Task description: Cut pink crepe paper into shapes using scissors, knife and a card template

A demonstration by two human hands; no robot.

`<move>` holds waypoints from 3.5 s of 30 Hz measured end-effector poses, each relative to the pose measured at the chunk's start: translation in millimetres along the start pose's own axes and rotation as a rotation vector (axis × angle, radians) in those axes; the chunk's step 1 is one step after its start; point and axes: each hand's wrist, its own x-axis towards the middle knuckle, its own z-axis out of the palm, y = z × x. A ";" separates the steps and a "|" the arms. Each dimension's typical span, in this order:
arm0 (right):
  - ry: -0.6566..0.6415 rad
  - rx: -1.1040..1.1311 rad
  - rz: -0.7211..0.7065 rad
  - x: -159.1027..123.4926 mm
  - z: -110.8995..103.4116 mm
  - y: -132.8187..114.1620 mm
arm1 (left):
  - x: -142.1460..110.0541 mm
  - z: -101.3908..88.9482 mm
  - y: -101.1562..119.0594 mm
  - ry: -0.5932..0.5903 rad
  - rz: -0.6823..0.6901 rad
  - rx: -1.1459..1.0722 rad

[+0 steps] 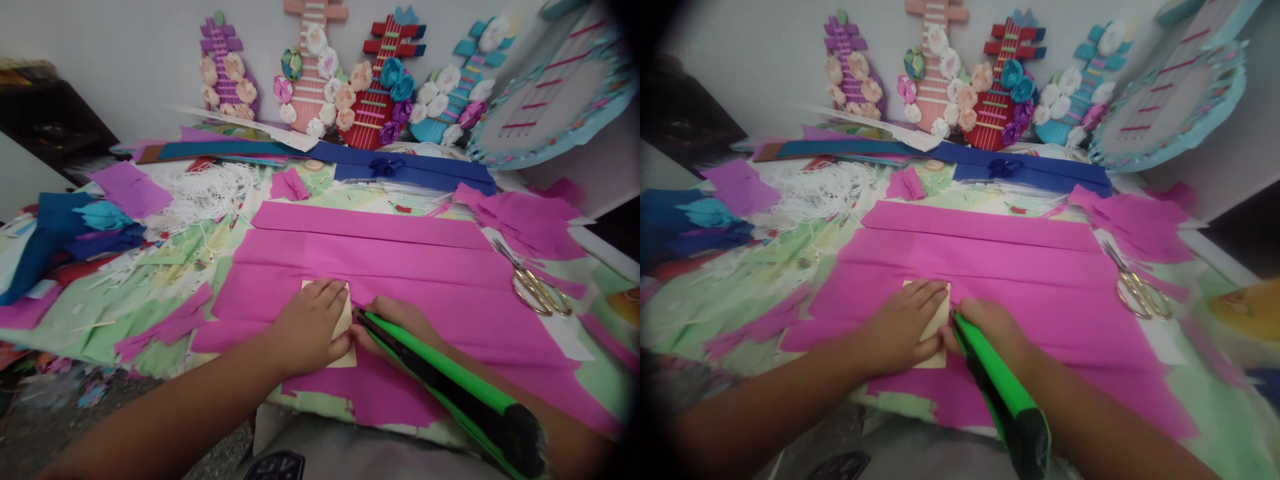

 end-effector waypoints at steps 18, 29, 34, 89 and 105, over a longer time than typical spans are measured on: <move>0.012 0.050 -0.065 -4.8 1.4 -4.4 | -0.4 -2.0 2.2 -0.021 0.021 0.091; 0.037 0.064 -0.054 -6.3 -0.3 -5.3 | -0.7 -2.0 1.9 -0.016 0.028 0.106; 0.006 0.006 -0.070 -7.4 0.0 -5.2 | -0.3 -3.1 1.5 -0.030 0.024 0.082; 0.032 0.099 -0.098 -5.7 5.9 -0.2 | -2.3 -0.2 5.2 -0.019 0.037 0.189; 0.057 0.191 0.179 -4.5 -7.6 -3.4 | -2.2 -1.5 7.6 0.002 -0.021 0.122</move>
